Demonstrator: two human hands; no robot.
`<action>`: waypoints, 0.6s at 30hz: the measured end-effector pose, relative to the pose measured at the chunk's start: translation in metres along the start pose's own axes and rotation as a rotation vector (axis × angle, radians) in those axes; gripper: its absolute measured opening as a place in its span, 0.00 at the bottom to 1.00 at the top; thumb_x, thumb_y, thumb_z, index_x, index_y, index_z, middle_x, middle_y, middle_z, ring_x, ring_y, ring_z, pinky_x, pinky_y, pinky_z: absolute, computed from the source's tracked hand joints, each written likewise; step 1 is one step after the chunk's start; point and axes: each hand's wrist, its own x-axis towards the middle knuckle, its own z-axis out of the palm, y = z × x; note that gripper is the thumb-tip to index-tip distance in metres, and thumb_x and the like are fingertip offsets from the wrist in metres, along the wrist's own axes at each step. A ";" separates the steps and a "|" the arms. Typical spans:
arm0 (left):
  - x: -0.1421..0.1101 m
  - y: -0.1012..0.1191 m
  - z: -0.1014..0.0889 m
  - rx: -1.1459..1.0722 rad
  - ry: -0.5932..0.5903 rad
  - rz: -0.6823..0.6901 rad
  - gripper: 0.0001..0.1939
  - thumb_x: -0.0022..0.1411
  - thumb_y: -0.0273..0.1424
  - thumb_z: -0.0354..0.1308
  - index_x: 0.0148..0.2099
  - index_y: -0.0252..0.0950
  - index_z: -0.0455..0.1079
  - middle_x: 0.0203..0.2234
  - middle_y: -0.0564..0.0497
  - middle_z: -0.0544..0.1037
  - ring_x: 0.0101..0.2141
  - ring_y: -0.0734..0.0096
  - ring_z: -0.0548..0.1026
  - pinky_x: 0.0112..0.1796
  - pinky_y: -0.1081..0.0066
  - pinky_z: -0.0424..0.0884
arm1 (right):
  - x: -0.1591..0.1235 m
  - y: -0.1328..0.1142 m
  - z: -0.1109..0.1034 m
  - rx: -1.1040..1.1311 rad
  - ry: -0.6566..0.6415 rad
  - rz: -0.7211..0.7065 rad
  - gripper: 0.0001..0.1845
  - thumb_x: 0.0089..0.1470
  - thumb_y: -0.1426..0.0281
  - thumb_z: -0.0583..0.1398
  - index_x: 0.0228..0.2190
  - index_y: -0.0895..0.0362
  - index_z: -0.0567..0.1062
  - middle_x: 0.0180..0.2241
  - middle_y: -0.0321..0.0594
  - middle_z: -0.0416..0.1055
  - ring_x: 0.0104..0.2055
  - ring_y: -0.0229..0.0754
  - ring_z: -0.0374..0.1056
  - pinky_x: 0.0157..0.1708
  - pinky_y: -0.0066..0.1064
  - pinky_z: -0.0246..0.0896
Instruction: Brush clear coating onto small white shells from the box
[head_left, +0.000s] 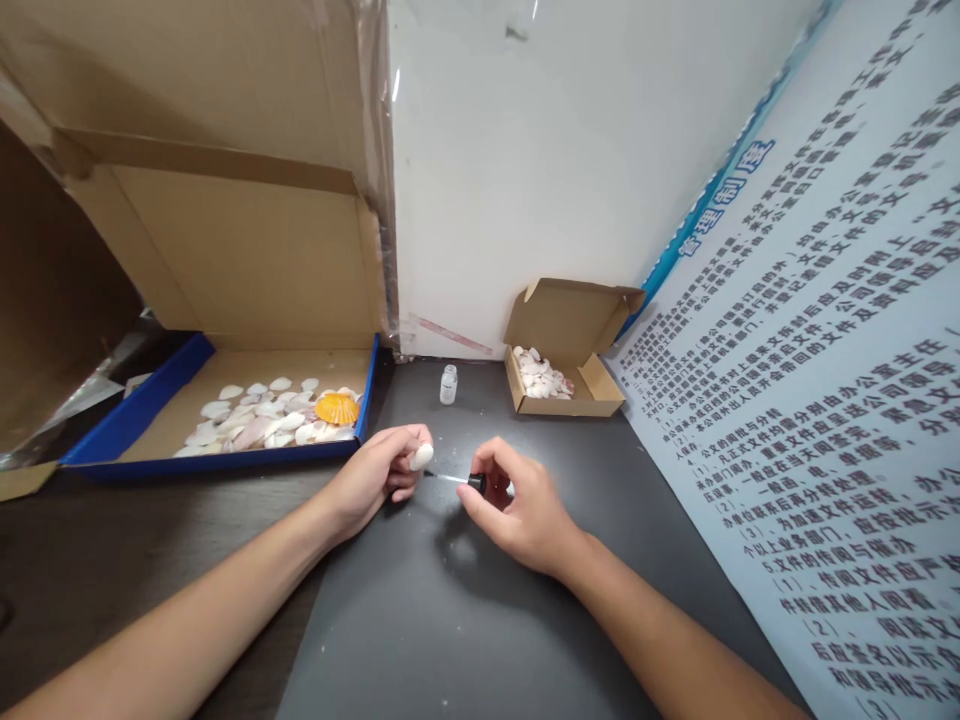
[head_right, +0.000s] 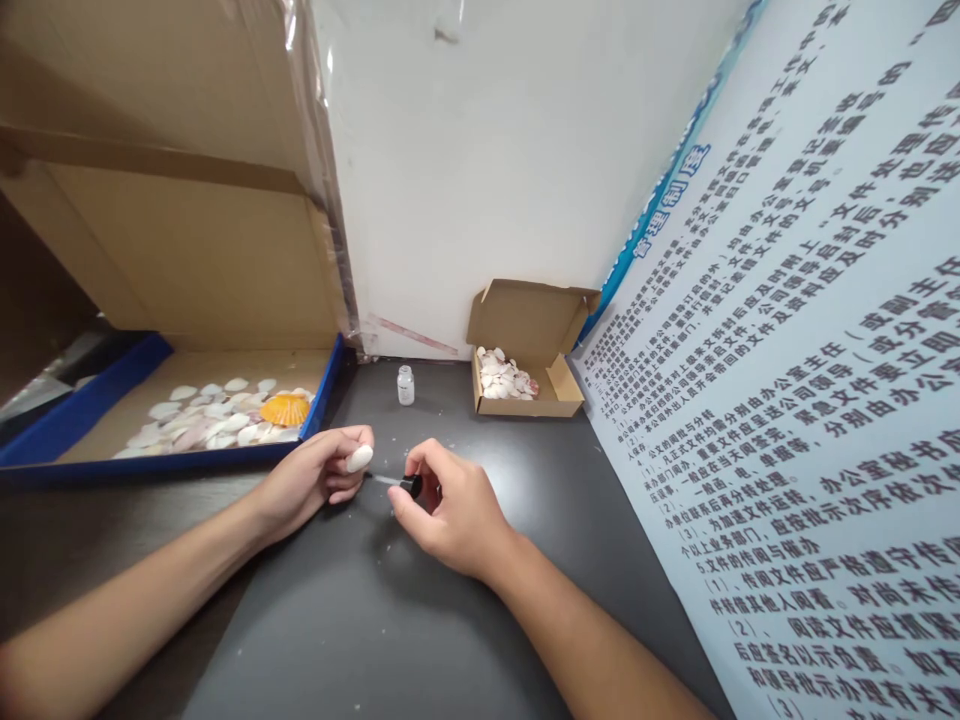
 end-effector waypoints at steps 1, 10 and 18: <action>0.000 0.000 0.000 0.003 0.005 0.002 0.08 0.49 0.30 0.54 0.24 0.37 0.57 0.16 0.62 0.50 0.17 0.80 0.45 0.17 0.78 0.48 | 0.000 0.000 0.000 0.009 -0.024 -0.006 0.09 0.53 0.69 0.61 0.32 0.53 0.64 0.22 0.27 0.60 0.22 0.33 0.57 0.24 0.25 0.54; 0.000 -0.002 0.000 0.044 -0.012 0.016 0.08 0.51 0.31 0.53 0.24 0.37 0.57 0.16 0.62 0.50 0.17 0.80 0.46 0.17 0.78 0.47 | 0.000 -0.003 -0.002 0.027 -0.009 -0.010 0.09 0.52 0.68 0.61 0.31 0.53 0.63 0.20 0.27 0.59 0.21 0.33 0.56 0.23 0.25 0.53; 0.001 -0.003 -0.001 0.101 -0.041 0.034 0.08 0.52 0.32 0.52 0.24 0.38 0.57 0.15 0.62 0.50 0.17 0.79 0.46 0.18 0.77 0.47 | 0.000 -0.001 -0.003 -0.016 0.057 0.003 0.09 0.52 0.69 0.60 0.30 0.53 0.62 0.20 0.27 0.58 0.20 0.34 0.57 0.23 0.26 0.53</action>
